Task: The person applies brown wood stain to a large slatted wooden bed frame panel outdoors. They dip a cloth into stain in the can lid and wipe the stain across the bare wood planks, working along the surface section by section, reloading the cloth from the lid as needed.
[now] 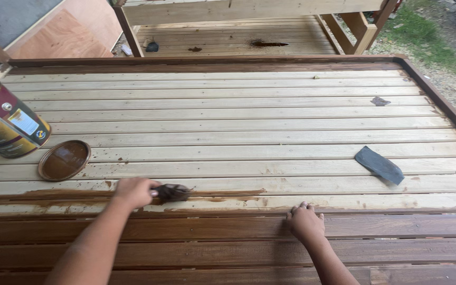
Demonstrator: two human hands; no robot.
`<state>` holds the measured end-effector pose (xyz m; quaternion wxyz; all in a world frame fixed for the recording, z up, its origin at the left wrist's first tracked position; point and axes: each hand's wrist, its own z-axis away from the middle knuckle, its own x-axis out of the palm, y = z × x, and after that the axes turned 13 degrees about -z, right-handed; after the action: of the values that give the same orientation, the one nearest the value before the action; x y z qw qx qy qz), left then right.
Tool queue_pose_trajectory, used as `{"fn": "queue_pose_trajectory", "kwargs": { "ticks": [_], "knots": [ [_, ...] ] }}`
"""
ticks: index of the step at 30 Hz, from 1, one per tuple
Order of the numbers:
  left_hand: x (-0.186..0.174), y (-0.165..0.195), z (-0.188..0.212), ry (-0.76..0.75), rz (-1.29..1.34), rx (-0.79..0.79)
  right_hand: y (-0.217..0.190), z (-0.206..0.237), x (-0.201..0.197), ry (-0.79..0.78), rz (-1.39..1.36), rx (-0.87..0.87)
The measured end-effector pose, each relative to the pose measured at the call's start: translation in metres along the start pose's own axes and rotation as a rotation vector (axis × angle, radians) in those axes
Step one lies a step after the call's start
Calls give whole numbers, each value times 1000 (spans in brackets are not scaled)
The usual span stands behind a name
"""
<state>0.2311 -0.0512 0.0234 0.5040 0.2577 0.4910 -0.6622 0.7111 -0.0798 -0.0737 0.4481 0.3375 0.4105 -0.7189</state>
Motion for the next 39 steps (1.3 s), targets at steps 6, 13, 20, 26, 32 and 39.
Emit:
{"fn": "queue_pose_trajectory", "kwargs": {
  "ticks": [6,13,20,26,32,39],
  "knots": [
    [-7,-14,1,170,-36,123,3,-6,13,23,40,12],
    [-25,-5,-1,231,-190,252,5,-9,25,89,39,12],
    [-14,-1,2,277,-314,313,0,-15,32,122,81,45],
    [7,-5,-2,428,-232,327,-2,-16,35,137,81,52],
    [17,33,-7,415,-111,403,-9,-13,33,132,81,50],
    [-53,275,-1,451,37,500,6,5,30,150,92,-32]
  ]
}}
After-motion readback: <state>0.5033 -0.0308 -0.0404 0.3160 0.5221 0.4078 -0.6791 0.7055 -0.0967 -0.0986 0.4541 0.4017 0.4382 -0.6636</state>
